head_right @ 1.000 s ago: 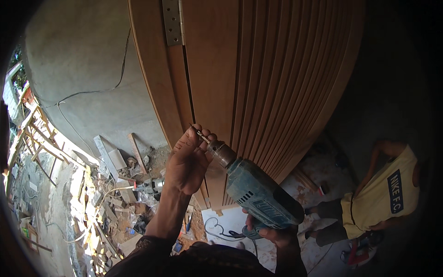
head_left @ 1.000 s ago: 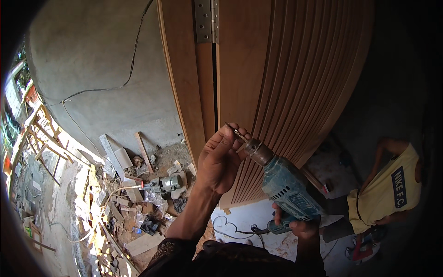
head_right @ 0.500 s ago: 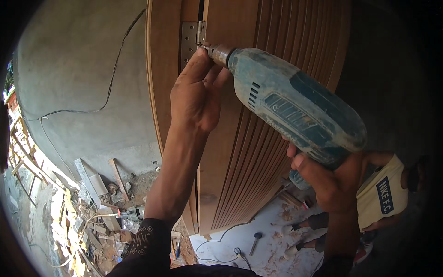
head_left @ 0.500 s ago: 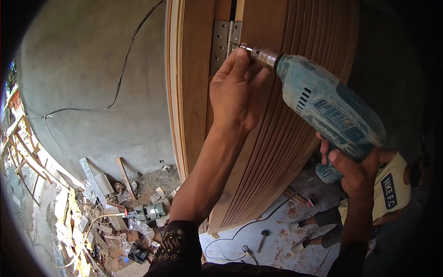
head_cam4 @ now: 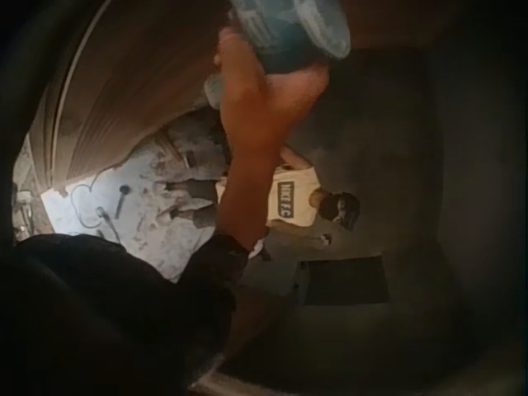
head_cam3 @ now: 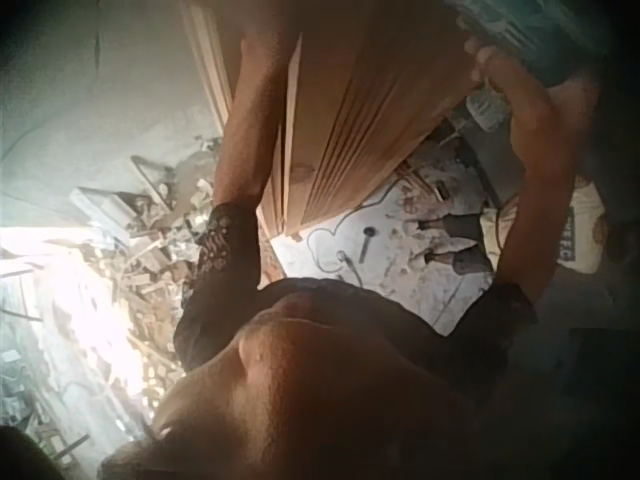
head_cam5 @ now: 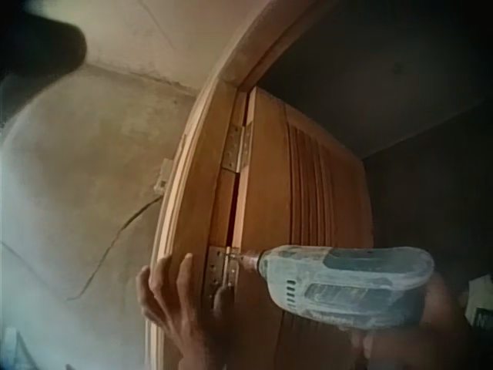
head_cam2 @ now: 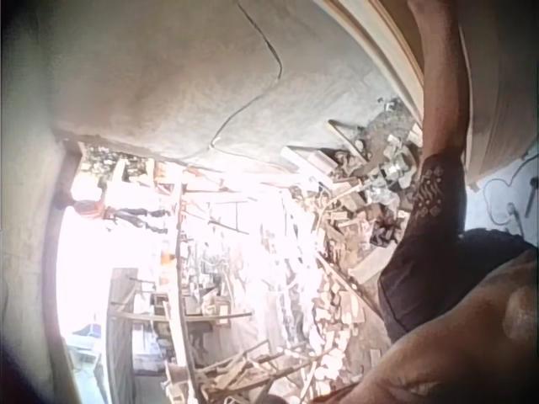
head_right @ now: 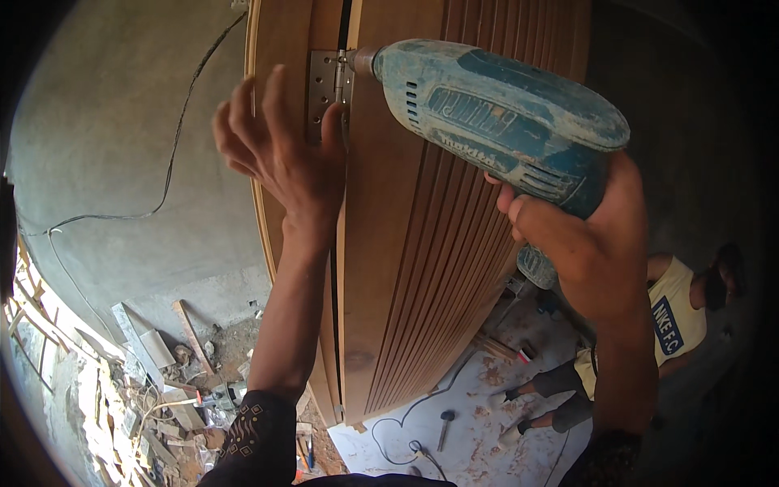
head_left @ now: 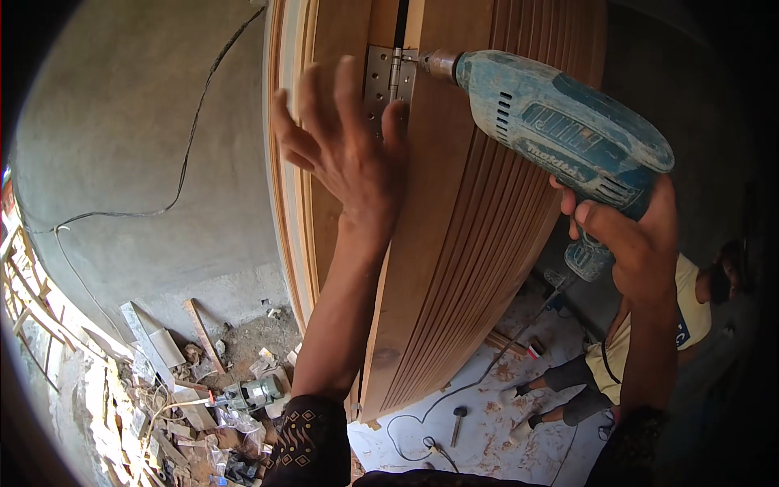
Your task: The person installs hinges on a wooden door using a power drill and screws, then uses a hammer and a wooden block to adjust the door's position at the base.
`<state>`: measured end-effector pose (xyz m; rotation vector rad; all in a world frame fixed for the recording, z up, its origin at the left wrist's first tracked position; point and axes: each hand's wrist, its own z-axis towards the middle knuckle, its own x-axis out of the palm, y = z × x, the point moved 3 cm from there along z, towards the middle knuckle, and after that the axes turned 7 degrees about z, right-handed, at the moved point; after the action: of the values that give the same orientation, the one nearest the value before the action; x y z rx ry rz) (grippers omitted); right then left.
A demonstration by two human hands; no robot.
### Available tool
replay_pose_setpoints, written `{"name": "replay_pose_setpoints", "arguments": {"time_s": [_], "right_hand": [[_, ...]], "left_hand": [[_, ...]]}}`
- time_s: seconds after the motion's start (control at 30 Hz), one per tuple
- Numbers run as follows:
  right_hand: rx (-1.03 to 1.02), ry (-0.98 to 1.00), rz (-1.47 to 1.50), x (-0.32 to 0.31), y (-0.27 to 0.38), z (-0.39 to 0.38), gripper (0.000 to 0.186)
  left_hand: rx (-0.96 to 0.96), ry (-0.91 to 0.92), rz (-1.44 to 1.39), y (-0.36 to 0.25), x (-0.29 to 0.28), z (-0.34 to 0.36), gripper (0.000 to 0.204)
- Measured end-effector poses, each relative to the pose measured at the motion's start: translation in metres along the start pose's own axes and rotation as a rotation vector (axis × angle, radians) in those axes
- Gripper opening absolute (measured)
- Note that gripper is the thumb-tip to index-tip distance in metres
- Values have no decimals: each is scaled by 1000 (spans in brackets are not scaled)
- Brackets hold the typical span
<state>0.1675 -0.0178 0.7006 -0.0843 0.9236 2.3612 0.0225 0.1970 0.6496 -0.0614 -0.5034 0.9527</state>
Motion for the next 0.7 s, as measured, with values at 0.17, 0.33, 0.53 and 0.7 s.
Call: {"name": "replay_pose_setpoints", "arguments": {"time_s": [0.17,0.33,0.53,0.7], "right_hand": [[33,-6,19,1,0,7,40],[-19,26,-3,5,8,11,34],[-32,11,-20,6,11,8,36],[-34,16,-154,0,11,6,45]], "left_hand": [[-259,235,35,25,10,15,99],[-274,334,-78,30,11,25,98],[-242,265,-92,27,9,24,92],[-234,272,-84,28,10,20,93]]}}
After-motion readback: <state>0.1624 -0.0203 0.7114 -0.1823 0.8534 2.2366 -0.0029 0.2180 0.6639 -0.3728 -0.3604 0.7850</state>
